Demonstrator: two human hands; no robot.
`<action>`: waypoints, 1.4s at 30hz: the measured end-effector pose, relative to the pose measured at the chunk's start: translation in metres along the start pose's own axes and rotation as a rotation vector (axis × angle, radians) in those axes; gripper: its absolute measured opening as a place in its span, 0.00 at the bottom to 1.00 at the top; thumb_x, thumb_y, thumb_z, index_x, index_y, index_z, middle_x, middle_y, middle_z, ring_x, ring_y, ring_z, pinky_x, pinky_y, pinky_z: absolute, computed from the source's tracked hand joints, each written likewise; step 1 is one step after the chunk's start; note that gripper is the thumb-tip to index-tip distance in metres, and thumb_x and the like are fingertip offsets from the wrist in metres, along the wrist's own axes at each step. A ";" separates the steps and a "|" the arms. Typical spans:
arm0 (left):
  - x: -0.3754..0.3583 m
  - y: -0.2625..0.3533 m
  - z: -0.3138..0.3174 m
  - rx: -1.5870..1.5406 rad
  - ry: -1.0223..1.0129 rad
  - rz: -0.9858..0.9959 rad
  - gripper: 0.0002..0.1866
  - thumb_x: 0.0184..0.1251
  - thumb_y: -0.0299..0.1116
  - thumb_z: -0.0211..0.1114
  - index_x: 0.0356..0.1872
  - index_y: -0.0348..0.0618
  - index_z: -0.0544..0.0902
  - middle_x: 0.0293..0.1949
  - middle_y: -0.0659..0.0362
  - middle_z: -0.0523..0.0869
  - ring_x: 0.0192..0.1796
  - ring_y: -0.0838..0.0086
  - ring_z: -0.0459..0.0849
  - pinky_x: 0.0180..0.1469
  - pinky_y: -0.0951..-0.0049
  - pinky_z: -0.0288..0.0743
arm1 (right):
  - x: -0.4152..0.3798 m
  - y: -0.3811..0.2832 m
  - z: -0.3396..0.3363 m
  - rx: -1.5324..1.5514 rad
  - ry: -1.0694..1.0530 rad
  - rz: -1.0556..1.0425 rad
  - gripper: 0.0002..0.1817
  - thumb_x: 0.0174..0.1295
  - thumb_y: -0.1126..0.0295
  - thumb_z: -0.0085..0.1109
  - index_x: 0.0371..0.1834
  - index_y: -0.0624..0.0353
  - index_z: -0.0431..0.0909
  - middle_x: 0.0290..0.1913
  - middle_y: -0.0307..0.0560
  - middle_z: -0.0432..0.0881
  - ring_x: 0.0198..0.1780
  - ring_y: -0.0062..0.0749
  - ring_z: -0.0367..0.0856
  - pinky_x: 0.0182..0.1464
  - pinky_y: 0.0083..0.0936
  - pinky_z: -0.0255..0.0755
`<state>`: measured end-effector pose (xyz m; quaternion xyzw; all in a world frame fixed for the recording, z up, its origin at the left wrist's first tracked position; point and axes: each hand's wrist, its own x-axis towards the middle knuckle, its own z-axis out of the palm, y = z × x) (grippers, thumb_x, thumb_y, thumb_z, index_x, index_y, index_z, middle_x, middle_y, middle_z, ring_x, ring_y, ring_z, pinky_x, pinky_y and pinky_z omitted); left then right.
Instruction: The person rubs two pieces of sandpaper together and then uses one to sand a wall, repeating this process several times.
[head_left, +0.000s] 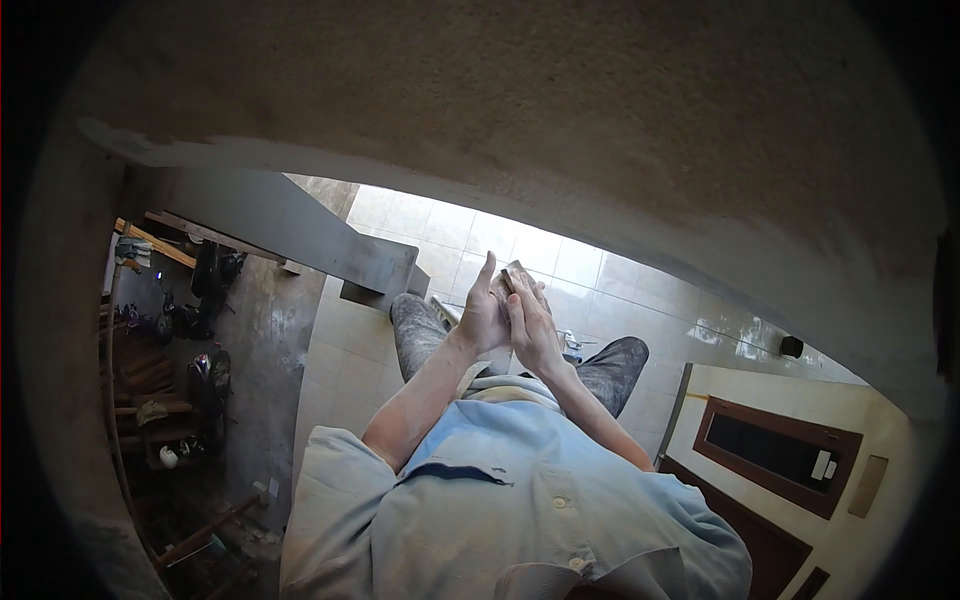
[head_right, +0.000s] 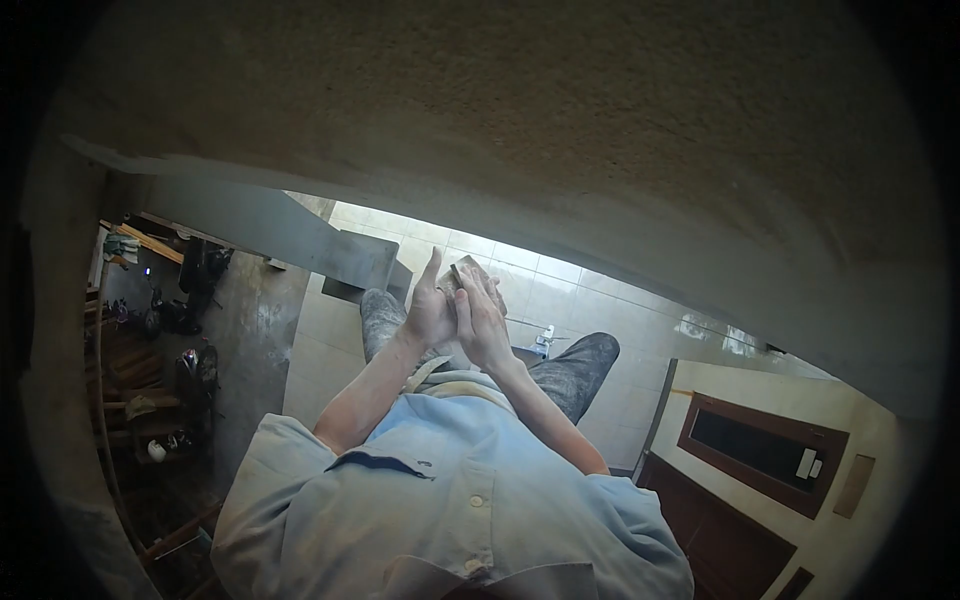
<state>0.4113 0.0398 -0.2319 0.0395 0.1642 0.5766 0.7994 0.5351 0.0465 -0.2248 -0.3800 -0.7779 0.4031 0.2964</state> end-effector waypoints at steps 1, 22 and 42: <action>0.001 0.004 -0.007 0.014 -0.058 -0.018 0.43 0.65 0.70 0.40 0.63 0.39 0.66 0.56 0.49 0.74 0.60 0.60 0.73 0.65 0.59 0.66 | -0.004 -0.007 0.001 0.007 -0.039 -0.023 0.22 0.71 0.66 0.41 0.64 0.67 0.64 0.66 0.67 0.64 0.72 0.54 0.56 0.73 0.44 0.46; -0.012 0.010 0.010 0.140 0.118 0.062 0.50 0.61 0.75 0.40 0.65 0.32 0.61 0.58 0.47 0.72 0.61 0.60 0.71 0.66 0.59 0.63 | 0.001 0.004 0.007 -0.151 -0.210 -0.024 0.36 0.72 0.50 0.30 0.72 0.71 0.48 0.72 0.69 0.50 0.76 0.54 0.44 0.75 0.42 0.37; -0.023 -0.003 0.011 -0.024 0.205 0.067 0.34 0.69 0.64 0.44 0.56 0.40 0.69 0.48 0.56 0.77 0.51 0.68 0.77 0.57 0.63 0.71 | -0.011 -0.011 0.011 0.063 -0.306 0.061 0.35 0.73 0.51 0.24 0.73 0.68 0.45 0.75 0.62 0.45 0.78 0.49 0.36 0.76 0.38 0.31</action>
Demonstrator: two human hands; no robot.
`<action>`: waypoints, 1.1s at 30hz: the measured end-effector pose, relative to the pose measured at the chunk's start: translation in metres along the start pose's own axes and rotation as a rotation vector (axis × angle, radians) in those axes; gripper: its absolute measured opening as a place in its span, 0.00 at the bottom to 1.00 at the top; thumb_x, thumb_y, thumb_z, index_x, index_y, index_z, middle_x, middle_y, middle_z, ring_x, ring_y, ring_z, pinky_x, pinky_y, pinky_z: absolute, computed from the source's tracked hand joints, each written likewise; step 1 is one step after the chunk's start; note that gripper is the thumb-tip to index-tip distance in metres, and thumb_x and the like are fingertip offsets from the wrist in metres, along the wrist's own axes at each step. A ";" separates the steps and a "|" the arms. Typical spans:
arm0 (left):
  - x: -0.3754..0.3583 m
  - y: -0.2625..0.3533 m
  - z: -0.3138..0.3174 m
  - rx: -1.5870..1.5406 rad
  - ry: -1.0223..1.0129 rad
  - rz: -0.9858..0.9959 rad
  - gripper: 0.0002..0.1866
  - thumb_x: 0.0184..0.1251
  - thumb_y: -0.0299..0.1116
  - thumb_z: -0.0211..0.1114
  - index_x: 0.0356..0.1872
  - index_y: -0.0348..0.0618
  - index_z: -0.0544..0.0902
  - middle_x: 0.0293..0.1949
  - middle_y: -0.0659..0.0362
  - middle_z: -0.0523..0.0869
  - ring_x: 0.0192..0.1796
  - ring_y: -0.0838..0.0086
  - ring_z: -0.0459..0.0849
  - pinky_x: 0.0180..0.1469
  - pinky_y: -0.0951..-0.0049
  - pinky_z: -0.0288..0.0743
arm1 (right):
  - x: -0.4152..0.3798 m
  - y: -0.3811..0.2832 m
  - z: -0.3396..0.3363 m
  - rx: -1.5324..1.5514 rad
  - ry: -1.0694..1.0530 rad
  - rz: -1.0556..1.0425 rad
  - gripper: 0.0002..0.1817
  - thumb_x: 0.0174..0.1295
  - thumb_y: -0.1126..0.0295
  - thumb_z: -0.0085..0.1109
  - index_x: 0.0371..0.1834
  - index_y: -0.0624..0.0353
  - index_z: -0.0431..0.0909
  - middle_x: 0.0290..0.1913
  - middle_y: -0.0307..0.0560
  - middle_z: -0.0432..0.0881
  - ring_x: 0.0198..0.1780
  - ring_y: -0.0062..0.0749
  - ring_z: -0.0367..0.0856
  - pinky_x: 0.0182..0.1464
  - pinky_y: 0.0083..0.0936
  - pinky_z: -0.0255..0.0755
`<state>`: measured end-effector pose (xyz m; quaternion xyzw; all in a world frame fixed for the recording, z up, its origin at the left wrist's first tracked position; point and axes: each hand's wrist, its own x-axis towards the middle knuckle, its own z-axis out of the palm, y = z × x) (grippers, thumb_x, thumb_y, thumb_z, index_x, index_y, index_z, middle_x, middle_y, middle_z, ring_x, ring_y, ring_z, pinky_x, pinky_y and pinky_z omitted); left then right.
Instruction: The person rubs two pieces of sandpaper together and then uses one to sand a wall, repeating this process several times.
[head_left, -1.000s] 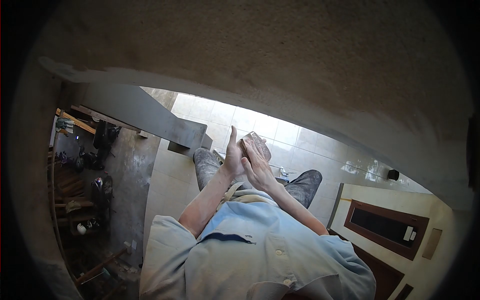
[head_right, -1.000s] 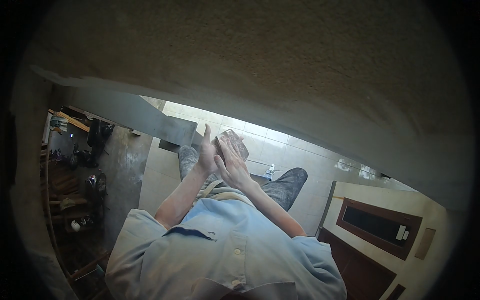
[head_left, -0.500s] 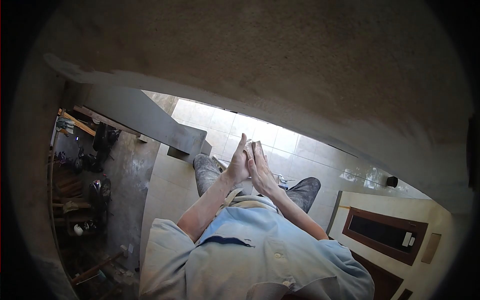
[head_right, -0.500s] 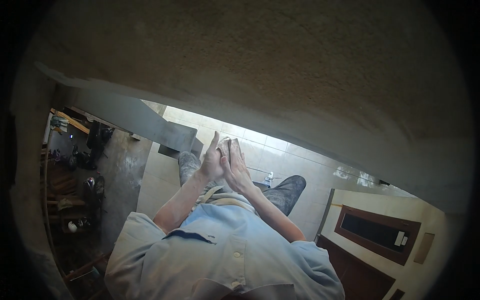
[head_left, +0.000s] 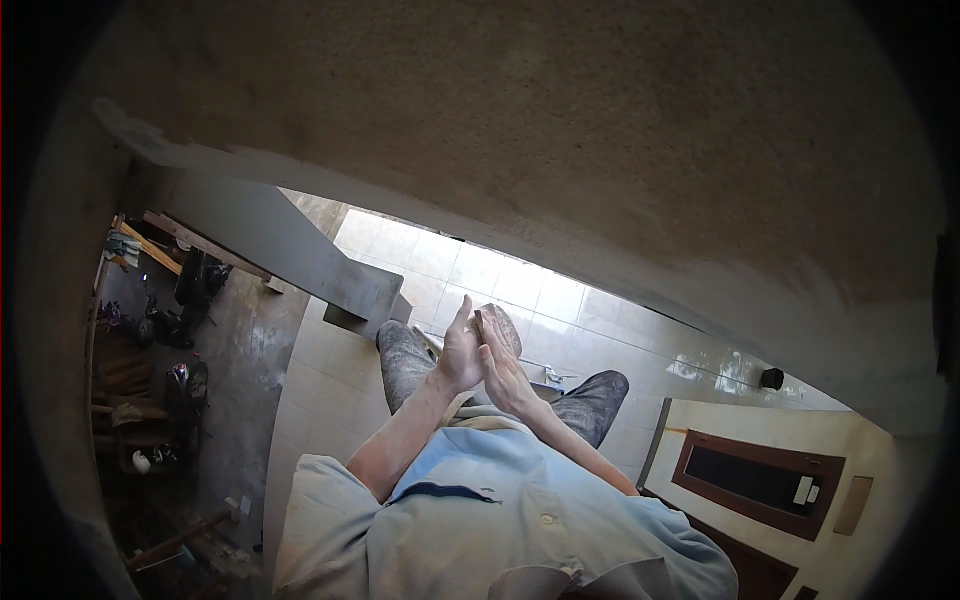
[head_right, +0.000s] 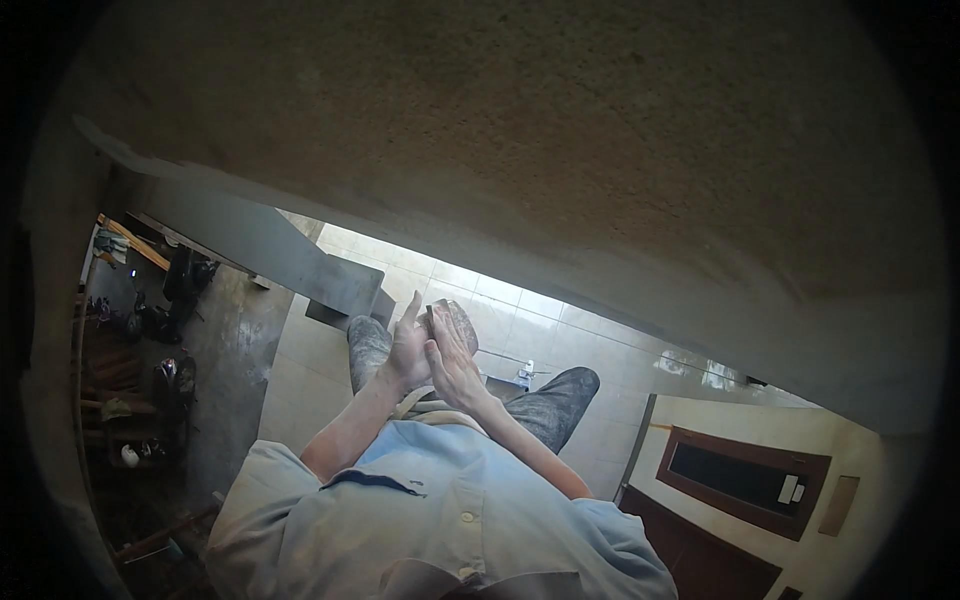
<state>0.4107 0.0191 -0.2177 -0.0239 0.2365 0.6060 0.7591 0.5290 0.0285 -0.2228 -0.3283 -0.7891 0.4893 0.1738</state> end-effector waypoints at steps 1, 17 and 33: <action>0.000 -0.002 0.001 -0.016 0.001 0.034 0.35 0.69 0.64 0.44 0.57 0.39 0.69 0.48 0.56 0.77 0.51 0.67 0.77 0.58 0.63 0.71 | 0.009 0.009 0.001 0.036 0.040 0.036 0.34 0.73 0.51 0.24 0.73 0.68 0.45 0.75 0.62 0.45 0.78 0.49 0.36 0.76 0.38 0.31; 0.006 0.001 -0.011 -0.032 -0.052 0.006 0.35 0.71 0.62 0.43 0.61 0.38 0.67 0.54 0.52 0.75 0.58 0.63 0.74 0.64 0.62 0.66 | 0.010 0.003 -0.008 -0.051 0.032 0.018 0.35 0.74 0.50 0.18 0.73 0.69 0.46 0.75 0.63 0.44 0.77 0.49 0.40 0.76 0.34 0.32; 0.017 0.017 -0.016 0.170 -0.094 -0.106 0.35 0.66 0.68 0.45 0.62 0.52 0.65 0.57 0.57 0.71 0.58 0.69 0.71 0.60 0.64 0.66 | 0.004 -0.012 -0.003 -0.011 0.013 -0.021 0.38 0.73 0.45 0.16 0.74 0.67 0.36 0.76 0.59 0.39 0.77 0.46 0.36 0.75 0.33 0.38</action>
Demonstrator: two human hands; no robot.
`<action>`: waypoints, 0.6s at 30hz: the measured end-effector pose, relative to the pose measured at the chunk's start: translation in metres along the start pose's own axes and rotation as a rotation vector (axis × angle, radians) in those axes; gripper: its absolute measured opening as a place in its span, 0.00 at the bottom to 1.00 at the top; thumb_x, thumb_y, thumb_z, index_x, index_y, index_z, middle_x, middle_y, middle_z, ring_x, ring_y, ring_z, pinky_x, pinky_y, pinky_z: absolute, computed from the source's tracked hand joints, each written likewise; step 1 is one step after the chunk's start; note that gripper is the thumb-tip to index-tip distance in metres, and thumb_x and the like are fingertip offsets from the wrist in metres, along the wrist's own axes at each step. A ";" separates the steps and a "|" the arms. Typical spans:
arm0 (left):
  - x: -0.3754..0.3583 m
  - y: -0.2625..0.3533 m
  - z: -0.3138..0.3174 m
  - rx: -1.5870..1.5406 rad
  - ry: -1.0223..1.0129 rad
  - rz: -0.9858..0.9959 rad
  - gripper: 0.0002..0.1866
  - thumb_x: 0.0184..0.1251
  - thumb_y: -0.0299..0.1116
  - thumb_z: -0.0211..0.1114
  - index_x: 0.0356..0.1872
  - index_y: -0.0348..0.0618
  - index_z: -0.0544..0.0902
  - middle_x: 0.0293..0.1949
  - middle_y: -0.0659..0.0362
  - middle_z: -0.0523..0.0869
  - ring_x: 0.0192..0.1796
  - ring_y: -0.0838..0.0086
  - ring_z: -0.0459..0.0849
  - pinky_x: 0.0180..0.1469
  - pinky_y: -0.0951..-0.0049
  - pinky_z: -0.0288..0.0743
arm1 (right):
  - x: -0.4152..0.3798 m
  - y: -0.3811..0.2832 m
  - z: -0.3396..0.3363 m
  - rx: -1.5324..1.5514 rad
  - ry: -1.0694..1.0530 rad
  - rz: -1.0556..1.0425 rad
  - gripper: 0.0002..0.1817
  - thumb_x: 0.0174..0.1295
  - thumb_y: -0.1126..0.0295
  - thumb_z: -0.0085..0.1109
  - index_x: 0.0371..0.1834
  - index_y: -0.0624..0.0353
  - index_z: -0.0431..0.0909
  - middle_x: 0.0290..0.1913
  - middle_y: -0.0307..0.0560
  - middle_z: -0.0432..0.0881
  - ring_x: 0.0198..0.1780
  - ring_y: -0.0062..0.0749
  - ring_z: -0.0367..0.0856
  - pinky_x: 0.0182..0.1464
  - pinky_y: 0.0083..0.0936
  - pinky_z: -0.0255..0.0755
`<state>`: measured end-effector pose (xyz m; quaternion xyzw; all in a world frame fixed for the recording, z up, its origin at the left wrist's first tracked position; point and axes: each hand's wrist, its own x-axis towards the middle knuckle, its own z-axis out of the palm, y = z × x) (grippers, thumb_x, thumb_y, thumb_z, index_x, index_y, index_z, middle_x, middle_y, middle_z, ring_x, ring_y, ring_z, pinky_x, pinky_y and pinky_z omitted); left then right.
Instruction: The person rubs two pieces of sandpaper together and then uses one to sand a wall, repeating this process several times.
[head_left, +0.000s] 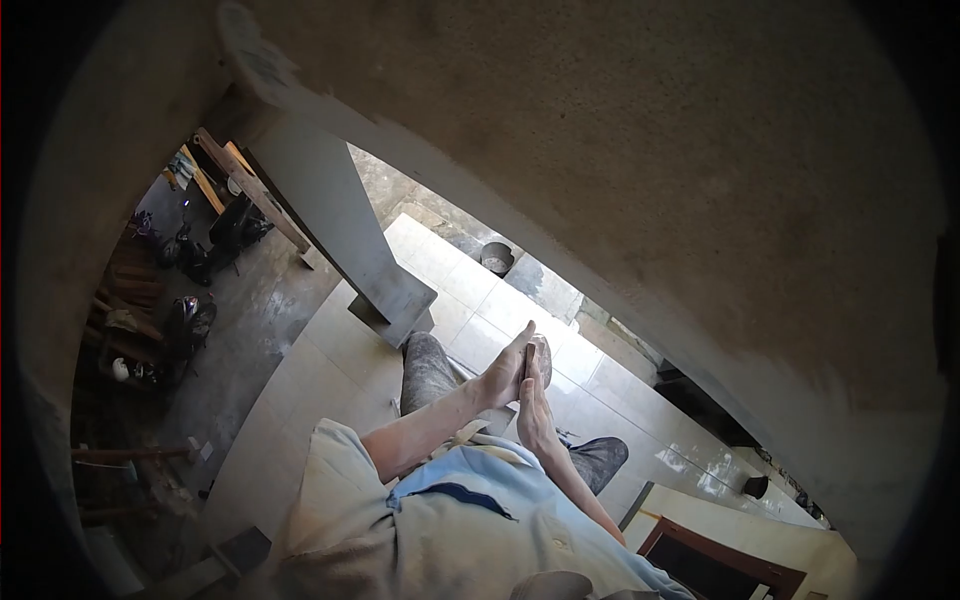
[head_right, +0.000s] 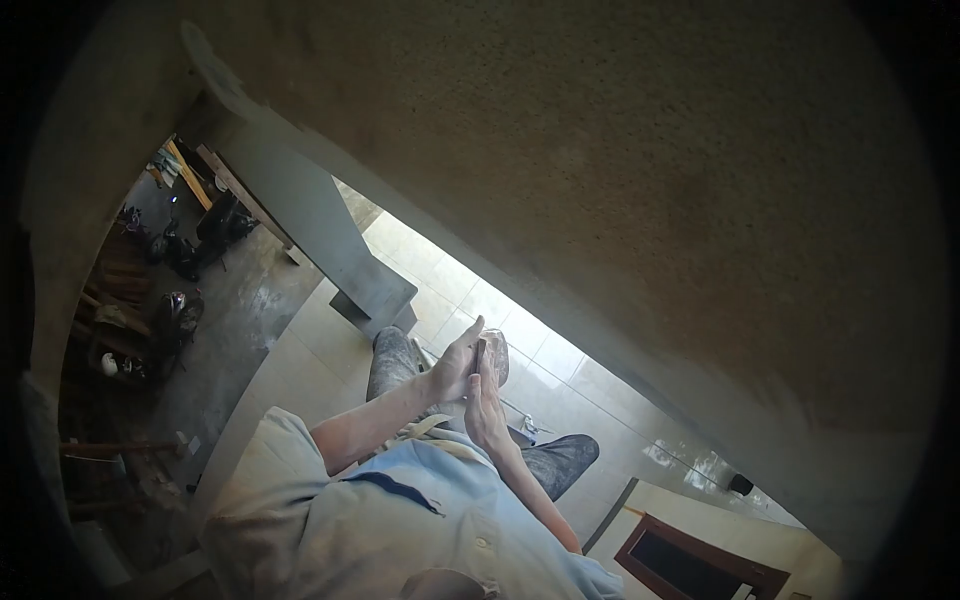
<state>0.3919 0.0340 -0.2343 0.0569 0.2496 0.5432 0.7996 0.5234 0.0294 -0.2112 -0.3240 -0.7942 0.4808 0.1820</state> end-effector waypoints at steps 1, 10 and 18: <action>0.002 -0.008 0.000 0.042 0.062 0.024 0.36 0.65 0.69 0.45 0.62 0.53 0.65 0.57 0.57 0.71 0.58 0.70 0.71 0.60 0.65 0.66 | 0.008 0.005 -0.005 0.096 0.010 0.076 0.38 0.73 0.45 0.16 0.74 0.67 0.37 0.76 0.59 0.40 0.77 0.46 0.37 0.75 0.33 0.38; 0.003 -0.017 0.005 0.156 0.152 0.058 0.34 0.70 0.65 0.42 0.65 0.50 0.62 0.59 0.56 0.69 0.61 0.68 0.68 0.61 0.63 0.64 | 0.013 0.014 -0.012 0.189 0.008 0.143 0.34 0.74 0.49 0.22 0.73 0.67 0.44 0.72 0.57 0.49 0.73 0.43 0.47 0.73 0.31 0.45; -0.009 -0.017 0.028 0.115 0.214 0.088 0.32 0.68 0.65 0.44 0.59 0.50 0.64 0.52 0.56 0.69 0.55 0.71 0.69 0.56 0.66 0.65 | 0.003 0.010 -0.007 0.072 -0.014 0.027 0.31 0.75 0.53 0.27 0.71 0.67 0.50 0.69 0.56 0.57 0.70 0.40 0.55 0.70 0.30 0.50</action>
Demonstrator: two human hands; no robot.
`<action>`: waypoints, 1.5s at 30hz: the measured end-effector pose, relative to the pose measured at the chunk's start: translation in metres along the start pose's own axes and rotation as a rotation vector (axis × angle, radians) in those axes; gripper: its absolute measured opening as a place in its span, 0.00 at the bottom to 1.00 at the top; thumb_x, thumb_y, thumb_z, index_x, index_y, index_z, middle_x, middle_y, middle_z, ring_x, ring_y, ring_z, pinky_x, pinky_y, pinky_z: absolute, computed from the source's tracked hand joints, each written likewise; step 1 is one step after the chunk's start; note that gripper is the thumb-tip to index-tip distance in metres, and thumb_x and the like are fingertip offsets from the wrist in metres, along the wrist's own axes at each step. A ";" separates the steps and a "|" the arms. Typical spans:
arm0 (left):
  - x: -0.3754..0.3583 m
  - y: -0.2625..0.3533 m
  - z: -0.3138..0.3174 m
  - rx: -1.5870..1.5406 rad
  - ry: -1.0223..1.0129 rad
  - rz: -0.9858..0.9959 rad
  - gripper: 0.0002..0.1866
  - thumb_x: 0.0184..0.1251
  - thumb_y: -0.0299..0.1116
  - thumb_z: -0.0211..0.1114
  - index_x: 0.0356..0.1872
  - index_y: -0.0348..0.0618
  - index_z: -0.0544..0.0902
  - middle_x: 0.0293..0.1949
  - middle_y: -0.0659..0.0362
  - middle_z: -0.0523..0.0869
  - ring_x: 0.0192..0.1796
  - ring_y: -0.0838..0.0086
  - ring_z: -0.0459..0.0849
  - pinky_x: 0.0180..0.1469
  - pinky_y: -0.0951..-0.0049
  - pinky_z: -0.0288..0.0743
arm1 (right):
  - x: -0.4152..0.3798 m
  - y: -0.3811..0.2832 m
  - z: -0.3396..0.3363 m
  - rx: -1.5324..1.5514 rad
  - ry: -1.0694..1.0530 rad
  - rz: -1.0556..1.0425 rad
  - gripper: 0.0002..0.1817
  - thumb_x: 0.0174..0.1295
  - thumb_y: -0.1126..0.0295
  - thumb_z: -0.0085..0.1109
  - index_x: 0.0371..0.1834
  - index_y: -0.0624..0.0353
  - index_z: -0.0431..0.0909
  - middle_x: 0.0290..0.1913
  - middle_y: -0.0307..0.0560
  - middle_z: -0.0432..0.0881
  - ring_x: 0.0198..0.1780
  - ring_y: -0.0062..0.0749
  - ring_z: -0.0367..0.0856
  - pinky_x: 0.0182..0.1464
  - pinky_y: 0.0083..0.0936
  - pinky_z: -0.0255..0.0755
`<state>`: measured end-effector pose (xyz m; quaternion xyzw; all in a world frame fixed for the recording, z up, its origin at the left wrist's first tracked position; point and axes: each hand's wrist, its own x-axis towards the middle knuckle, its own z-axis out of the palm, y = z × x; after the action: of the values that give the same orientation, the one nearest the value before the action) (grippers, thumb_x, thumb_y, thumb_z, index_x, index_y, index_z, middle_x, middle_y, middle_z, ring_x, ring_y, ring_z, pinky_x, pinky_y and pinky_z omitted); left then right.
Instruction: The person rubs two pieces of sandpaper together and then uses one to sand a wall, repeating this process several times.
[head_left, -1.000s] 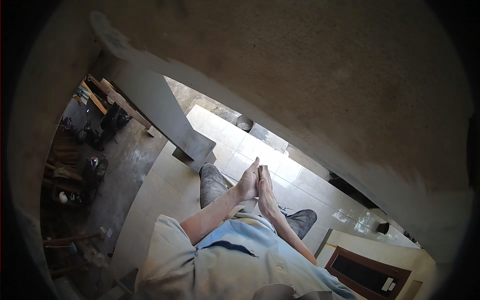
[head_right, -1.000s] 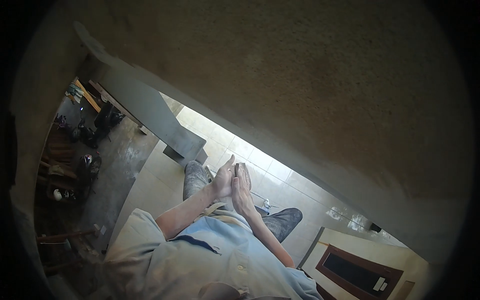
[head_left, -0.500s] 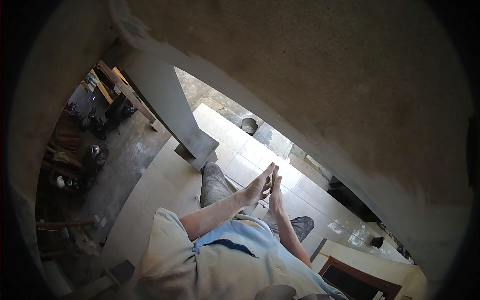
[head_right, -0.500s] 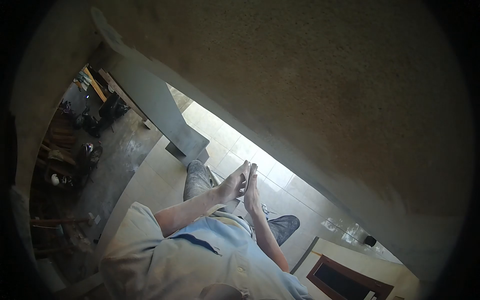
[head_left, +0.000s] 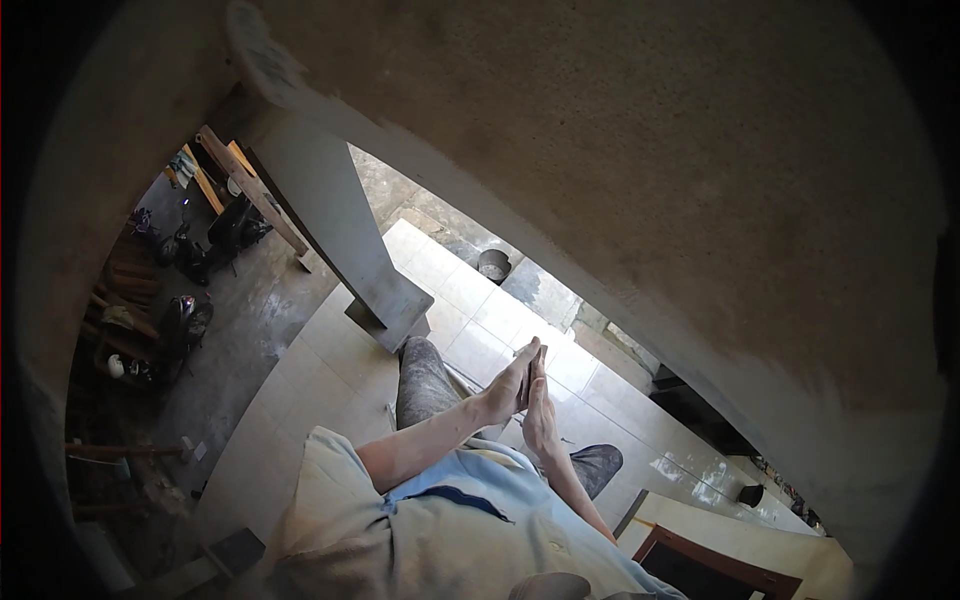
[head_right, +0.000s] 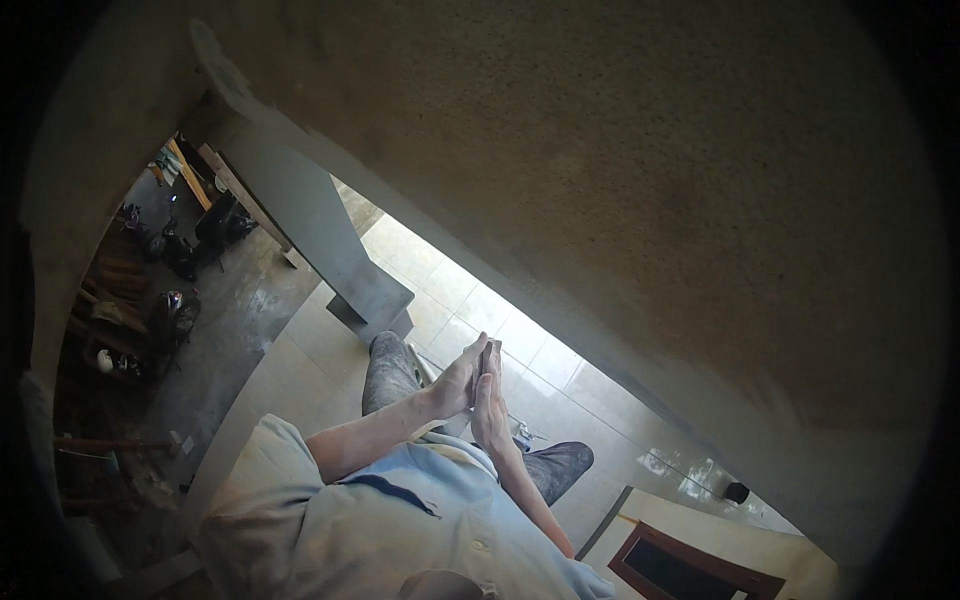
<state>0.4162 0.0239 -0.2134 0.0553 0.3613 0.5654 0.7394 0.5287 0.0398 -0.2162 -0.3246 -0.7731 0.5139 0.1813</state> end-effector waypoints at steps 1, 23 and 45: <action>-0.011 -0.001 0.010 0.031 0.099 -0.005 0.28 0.67 0.66 0.46 0.51 0.52 0.68 0.43 0.60 0.72 0.45 0.74 0.72 0.48 0.69 0.69 | 0.007 0.006 -0.002 0.122 0.023 0.094 0.31 0.75 0.53 0.28 0.71 0.67 0.51 0.69 0.56 0.58 0.70 0.40 0.56 0.70 0.30 0.51; -0.012 0.000 -0.017 0.196 -0.037 0.003 0.20 0.70 0.40 0.58 0.56 0.36 0.75 0.50 0.54 0.82 0.49 0.73 0.82 0.52 0.72 0.77 | 0.014 0.052 -0.067 0.967 0.224 0.273 0.18 0.74 0.67 0.40 0.57 0.70 0.69 0.49 0.49 0.78 0.48 0.29 0.78 0.52 0.25 0.72; -0.151 0.236 -0.099 1.491 1.277 1.298 0.25 0.67 0.22 0.47 0.65 0.22 0.57 0.63 0.34 0.67 0.65 0.50 0.70 0.66 0.63 0.65 | -0.030 0.193 -0.033 0.480 0.250 0.649 0.18 0.72 0.62 0.44 0.57 0.62 0.71 0.48 0.46 0.77 0.41 0.29 0.80 0.35 0.29 0.79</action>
<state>0.1543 -0.0567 -0.0992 0.3544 0.8119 0.4099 -0.2174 0.6322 0.0918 -0.3773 -0.5598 -0.4611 0.6664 0.1731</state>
